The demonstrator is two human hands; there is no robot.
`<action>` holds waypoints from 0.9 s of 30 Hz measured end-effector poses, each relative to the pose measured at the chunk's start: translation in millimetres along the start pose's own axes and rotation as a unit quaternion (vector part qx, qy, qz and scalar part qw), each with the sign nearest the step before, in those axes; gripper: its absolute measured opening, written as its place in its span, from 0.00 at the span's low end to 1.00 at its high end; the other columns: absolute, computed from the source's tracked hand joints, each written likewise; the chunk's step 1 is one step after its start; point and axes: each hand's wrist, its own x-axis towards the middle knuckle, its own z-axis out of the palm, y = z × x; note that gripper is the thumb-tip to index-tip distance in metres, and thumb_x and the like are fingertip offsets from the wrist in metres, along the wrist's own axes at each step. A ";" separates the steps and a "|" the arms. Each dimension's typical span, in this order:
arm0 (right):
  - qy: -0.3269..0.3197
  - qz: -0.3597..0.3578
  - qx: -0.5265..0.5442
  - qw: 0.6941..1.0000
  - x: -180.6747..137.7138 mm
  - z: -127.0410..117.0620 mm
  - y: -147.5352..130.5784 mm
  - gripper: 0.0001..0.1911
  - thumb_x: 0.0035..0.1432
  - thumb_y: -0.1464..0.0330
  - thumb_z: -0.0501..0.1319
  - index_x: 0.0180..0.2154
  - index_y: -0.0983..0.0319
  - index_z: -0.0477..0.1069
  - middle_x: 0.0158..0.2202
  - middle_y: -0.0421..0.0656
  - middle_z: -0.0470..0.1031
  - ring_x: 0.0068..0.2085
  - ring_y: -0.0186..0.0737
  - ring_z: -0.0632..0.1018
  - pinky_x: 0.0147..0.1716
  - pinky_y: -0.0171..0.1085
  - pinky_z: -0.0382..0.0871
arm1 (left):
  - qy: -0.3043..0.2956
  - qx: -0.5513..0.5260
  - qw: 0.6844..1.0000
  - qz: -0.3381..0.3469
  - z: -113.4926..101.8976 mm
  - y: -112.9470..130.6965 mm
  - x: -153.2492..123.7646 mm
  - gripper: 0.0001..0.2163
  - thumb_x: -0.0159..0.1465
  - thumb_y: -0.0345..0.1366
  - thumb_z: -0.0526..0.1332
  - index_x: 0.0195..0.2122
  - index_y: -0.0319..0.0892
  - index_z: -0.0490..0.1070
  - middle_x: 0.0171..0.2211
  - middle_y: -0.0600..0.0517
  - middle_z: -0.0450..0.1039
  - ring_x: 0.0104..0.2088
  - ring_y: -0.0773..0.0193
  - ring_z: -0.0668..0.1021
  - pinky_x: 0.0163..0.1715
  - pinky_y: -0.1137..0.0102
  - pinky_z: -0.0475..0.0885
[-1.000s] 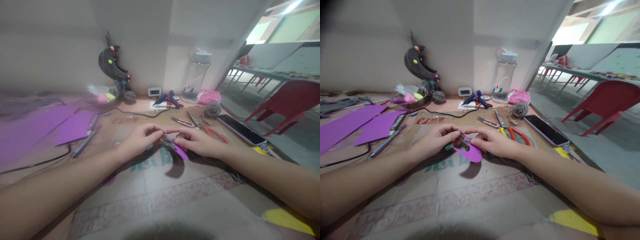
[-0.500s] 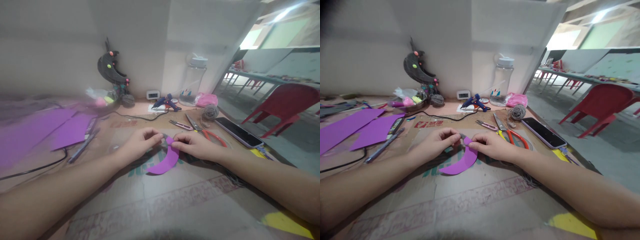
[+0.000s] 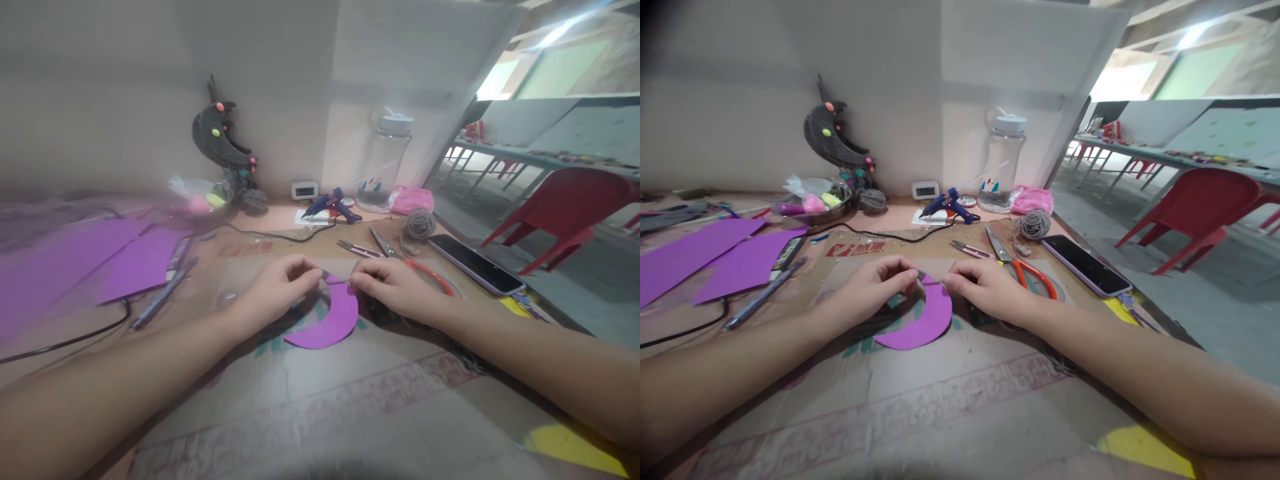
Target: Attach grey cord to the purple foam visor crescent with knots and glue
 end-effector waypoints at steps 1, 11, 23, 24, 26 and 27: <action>-0.006 -0.037 -0.004 0.999 -2.2 0.4 -1.1 0.17 0.65 0.60 0.53 0.28 0.62 0.70 0.26 0.40 0.71 0.29 0.34 0.72 0.31 0.33 0.63 | 0.006 0.012 1.000 0.000 -0.3 0.6 0.3 0.10 0.63 0.42 0.58 0.32 0.41 0.69 0.26 0.54 0.70 0.25 0.67 0.71 0.26 0.72 0.65; 0.105 -0.108 -0.102 0.983 -5.6 -12.4 -12.7 0.11 0.66 0.66 0.52 0.32 0.62 0.67 0.31 0.42 0.69 0.34 0.36 0.70 0.35 0.35 0.64 | 0.004 -0.009 1.000 -0.018 2.1 4.4 0.1 0.12 0.64 0.43 0.56 0.28 0.41 0.66 0.22 0.56 0.66 0.23 0.68 0.68 0.24 0.73 0.62; 0.104 0.087 -0.074 0.988 36.9 -48.5 41.7 0.19 0.59 0.63 0.58 0.51 0.62 0.68 0.51 0.48 0.73 0.50 0.46 0.75 0.52 0.46 0.68 | -0.030 0.004 0.999 -0.018 0.7 0.6 -0.2 0.13 0.65 0.45 0.55 0.30 0.42 0.66 0.22 0.56 0.64 0.22 0.69 0.65 0.21 0.74 0.59; 0.101 0.091 -0.077 0.988 42.6 -50.1 44.1 0.21 0.59 0.63 0.59 0.52 0.62 0.67 0.52 0.48 0.73 0.51 0.47 0.74 0.53 0.47 0.66 | -0.031 0.005 0.999 -0.017 0.6 1.0 -0.4 0.13 0.65 0.45 0.54 0.30 0.42 0.65 0.22 0.56 0.64 0.22 0.69 0.65 0.21 0.74 0.58; 0.104 0.096 -0.072 0.987 56.4 -53.7 48.3 0.23 0.58 0.64 0.59 0.54 0.62 0.67 0.55 0.48 0.71 0.53 0.47 0.74 0.56 0.46 0.65 | -0.029 0.010 0.999 -0.016 0.6 1.7 -0.4 0.13 0.65 0.45 0.54 0.30 0.42 0.65 0.22 0.56 0.64 0.22 0.69 0.64 0.21 0.74 0.58; 0.108 0.099 -0.068 0.987 64.3 -55.5 50.6 0.23 0.59 0.63 0.59 0.55 0.62 0.66 0.57 0.48 0.70 0.55 0.47 0.73 0.57 0.45 0.64 | -0.026 0.011 0.999 -0.016 0.6 1.8 -0.2 0.13 0.66 0.45 0.54 0.30 0.41 0.65 0.22 0.56 0.63 0.22 0.69 0.64 0.22 0.74 0.58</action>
